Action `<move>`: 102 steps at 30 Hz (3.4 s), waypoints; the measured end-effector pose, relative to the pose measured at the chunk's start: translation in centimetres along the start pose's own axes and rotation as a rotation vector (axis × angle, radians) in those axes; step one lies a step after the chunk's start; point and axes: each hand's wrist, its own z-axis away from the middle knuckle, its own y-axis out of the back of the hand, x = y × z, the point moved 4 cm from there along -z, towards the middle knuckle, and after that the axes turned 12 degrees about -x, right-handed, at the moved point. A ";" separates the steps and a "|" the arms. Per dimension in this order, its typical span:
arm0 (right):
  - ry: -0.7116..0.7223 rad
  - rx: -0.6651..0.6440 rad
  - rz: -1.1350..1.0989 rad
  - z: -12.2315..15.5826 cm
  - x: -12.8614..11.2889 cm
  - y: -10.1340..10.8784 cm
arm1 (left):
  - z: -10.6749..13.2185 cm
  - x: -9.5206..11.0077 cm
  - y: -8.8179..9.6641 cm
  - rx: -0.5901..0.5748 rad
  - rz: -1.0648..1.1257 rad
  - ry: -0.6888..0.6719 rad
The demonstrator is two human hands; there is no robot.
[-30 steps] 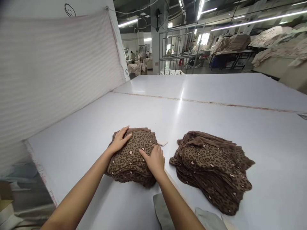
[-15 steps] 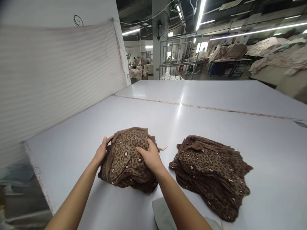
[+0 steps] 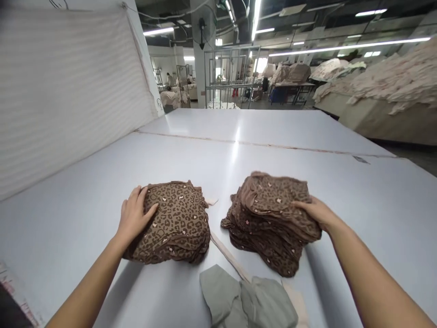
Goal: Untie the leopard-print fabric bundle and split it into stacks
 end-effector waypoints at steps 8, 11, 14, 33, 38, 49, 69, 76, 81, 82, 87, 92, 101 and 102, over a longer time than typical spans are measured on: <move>0.164 0.233 0.626 -0.4 2.5 -3.0 | -2.2 5.5 -4.0 -0.162 -0.122 -0.221; 0.237 0.084 0.725 -1.1 4.2 -7.2 | -2.9 4.4 -6.7 -0.204 -0.141 -0.201; 0.257 0.053 0.749 -0.7 5.4 -8.9 | -3.2 3.6 -7.7 -0.227 -0.161 -0.199; 0.099 -0.369 0.614 14.8 16.3 -12.7 | 2.5 10.5 -3.0 -0.155 -0.162 -0.369; 0.091 -0.216 0.540 15.2 15.9 -10.5 | 7.5 12.7 -3.7 -0.179 0.003 -0.436; 0.015 -0.020 0.491 26.8 20.0 -5.9 | 23.6 19.1 -14.9 -0.606 0.111 -0.716; -0.580 0.194 0.260 38.1 36.9 5.9 | 25.9 24.3 -11.7 -0.457 0.077 -0.757; -0.470 0.261 0.223 36.5 37.2 6.9 | 32.4 29.9 -10.5 -0.898 0.114 -1.188; -0.415 0.316 0.336 36.5 37.4 8.2 | 34.4 32.0 -12.8 -1.127 0.100 -1.220; -0.393 0.318 0.355 36.5 37.4 8.2 | 34.5 32.0 -13.3 -1.144 0.099 -1.207; -0.318 0.224 0.349 36.4 36.9 7.0 | 34.0 31.2 -14.4 -1.086 0.070 -1.086; -0.336 0.174 0.325 36.2 36.1 6.3 | 33.9 30.5 -14.4 -1.063 0.054 -1.043; -0.202 0.226 0.292 34.8 31.0 9.4 | 33.2 27.9 -11.7 -0.893 0.219 -0.883; -0.163 0.233 0.301 35.1 29.7 10.0 | 33.3 26.9 -11.0 -0.882 0.248 -0.833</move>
